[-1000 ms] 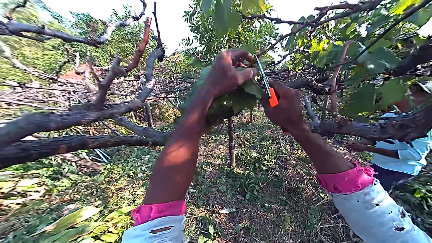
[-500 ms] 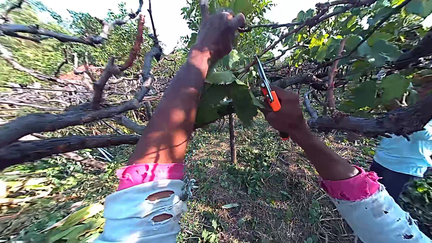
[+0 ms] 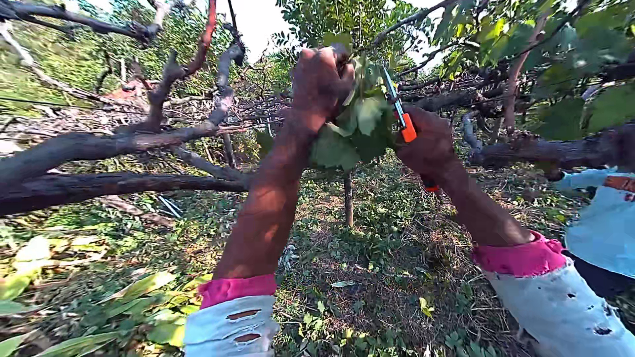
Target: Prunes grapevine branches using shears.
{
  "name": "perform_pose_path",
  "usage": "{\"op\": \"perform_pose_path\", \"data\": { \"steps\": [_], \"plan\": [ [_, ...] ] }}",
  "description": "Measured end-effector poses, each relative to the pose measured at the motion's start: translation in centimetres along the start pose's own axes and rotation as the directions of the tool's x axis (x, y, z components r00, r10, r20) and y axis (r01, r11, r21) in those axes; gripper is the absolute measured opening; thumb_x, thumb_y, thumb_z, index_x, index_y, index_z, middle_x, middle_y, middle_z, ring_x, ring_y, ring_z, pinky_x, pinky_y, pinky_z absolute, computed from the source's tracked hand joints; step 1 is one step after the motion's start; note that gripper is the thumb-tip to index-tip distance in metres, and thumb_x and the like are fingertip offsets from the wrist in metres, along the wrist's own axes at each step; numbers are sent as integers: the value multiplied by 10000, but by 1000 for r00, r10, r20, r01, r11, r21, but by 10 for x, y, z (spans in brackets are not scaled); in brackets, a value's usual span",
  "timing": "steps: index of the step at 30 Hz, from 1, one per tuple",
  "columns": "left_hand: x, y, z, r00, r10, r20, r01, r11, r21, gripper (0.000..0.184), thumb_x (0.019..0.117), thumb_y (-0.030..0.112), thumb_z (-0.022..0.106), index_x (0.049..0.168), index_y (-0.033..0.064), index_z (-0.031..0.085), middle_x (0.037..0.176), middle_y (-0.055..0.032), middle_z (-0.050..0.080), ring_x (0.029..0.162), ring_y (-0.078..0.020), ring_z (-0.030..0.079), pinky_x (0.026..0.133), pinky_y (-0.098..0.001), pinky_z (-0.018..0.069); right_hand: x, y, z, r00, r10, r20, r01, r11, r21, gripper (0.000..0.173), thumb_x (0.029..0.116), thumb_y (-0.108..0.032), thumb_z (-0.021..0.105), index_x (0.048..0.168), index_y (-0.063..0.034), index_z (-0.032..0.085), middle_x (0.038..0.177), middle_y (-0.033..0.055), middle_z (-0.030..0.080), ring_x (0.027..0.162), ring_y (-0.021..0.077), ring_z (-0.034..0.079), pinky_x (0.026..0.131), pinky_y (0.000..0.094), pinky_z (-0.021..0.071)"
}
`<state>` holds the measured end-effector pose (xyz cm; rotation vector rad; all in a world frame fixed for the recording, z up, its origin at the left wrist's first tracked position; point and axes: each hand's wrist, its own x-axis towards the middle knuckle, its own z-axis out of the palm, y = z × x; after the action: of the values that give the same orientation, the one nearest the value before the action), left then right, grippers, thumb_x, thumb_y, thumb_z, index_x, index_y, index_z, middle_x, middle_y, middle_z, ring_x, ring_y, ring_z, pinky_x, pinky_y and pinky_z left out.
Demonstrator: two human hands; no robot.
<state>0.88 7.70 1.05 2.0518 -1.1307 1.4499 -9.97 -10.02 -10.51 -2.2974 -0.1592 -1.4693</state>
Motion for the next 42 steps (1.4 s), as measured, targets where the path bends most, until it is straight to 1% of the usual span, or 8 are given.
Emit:
{"op": "perform_pose_path", "data": {
  "steps": [4,17,22,26,28,30,34,42],
  "plan": [
    [-11,9,4,999,1,-35,-1,1000,-6,303,1003,299,569,1003,38,723,920,-154,728,895,-320,708,822,-530,534,21,4,-5,968,78,237,-78,997,-9,464,868,-265,763,1270,-58,657,1048,206,709,948,403,687,818,667,517],
    [-49,15,26,988,50,-146,-64,994,-94,247,961,235,626,936,13,732,852,-148,731,789,-277,722,739,-469,578,-4,-11,18,996,59,73,-67,991,115,306,892,-269,775,1052,-14,720,845,160,703,750,309,680,702,539,546],
    [-152,48,52,977,-78,-198,36,977,-208,210,983,219,673,1040,22,720,982,-144,715,875,-246,706,786,-434,598,-73,4,36,989,105,105,-124,972,199,415,920,-311,744,1235,-55,659,830,133,699,678,284,677,606,523,568],
    [-274,56,105,920,-379,-102,347,906,-241,358,915,325,700,1099,21,746,1132,-184,713,1062,-321,687,916,-492,571,-158,43,50,857,306,415,-399,904,156,579,896,-369,699,1391,-85,602,1040,141,730,910,285,707,835,523,575],
    [-321,63,128,803,-497,329,567,807,-165,509,939,373,685,1301,16,658,1329,-239,627,1245,-405,591,1054,-570,475,-207,69,43,688,469,554,-586,809,43,604,919,-364,703,1439,-88,564,1144,173,708,1026,324,691,924,543,549],
    [-357,69,152,506,-401,764,632,775,-12,574,953,368,701,1416,53,577,1415,-259,567,1336,-449,520,1125,-620,403,-264,92,39,512,613,602,-745,665,-43,574,923,-319,717,1425,-82,570,1176,193,692,1066,340,677,958,548,532],
    [-385,109,198,112,129,985,518,839,-168,547,947,344,725,1421,105,591,1368,-158,634,1260,-306,611,1090,-520,468,-377,128,22,253,773,582,-889,423,-176,501,924,-309,721,1352,-65,626,1204,218,684,1107,374,667,966,587,523],
    [-261,260,244,731,350,585,259,652,-713,308,963,205,687,1227,49,719,1346,-123,660,1313,-240,578,1123,-442,455,-493,147,-44,47,943,328,-968,124,-218,511,898,-314,734,1337,-71,638,1227,223,675,1156,399,635,1002,604,485]
  ]
}}
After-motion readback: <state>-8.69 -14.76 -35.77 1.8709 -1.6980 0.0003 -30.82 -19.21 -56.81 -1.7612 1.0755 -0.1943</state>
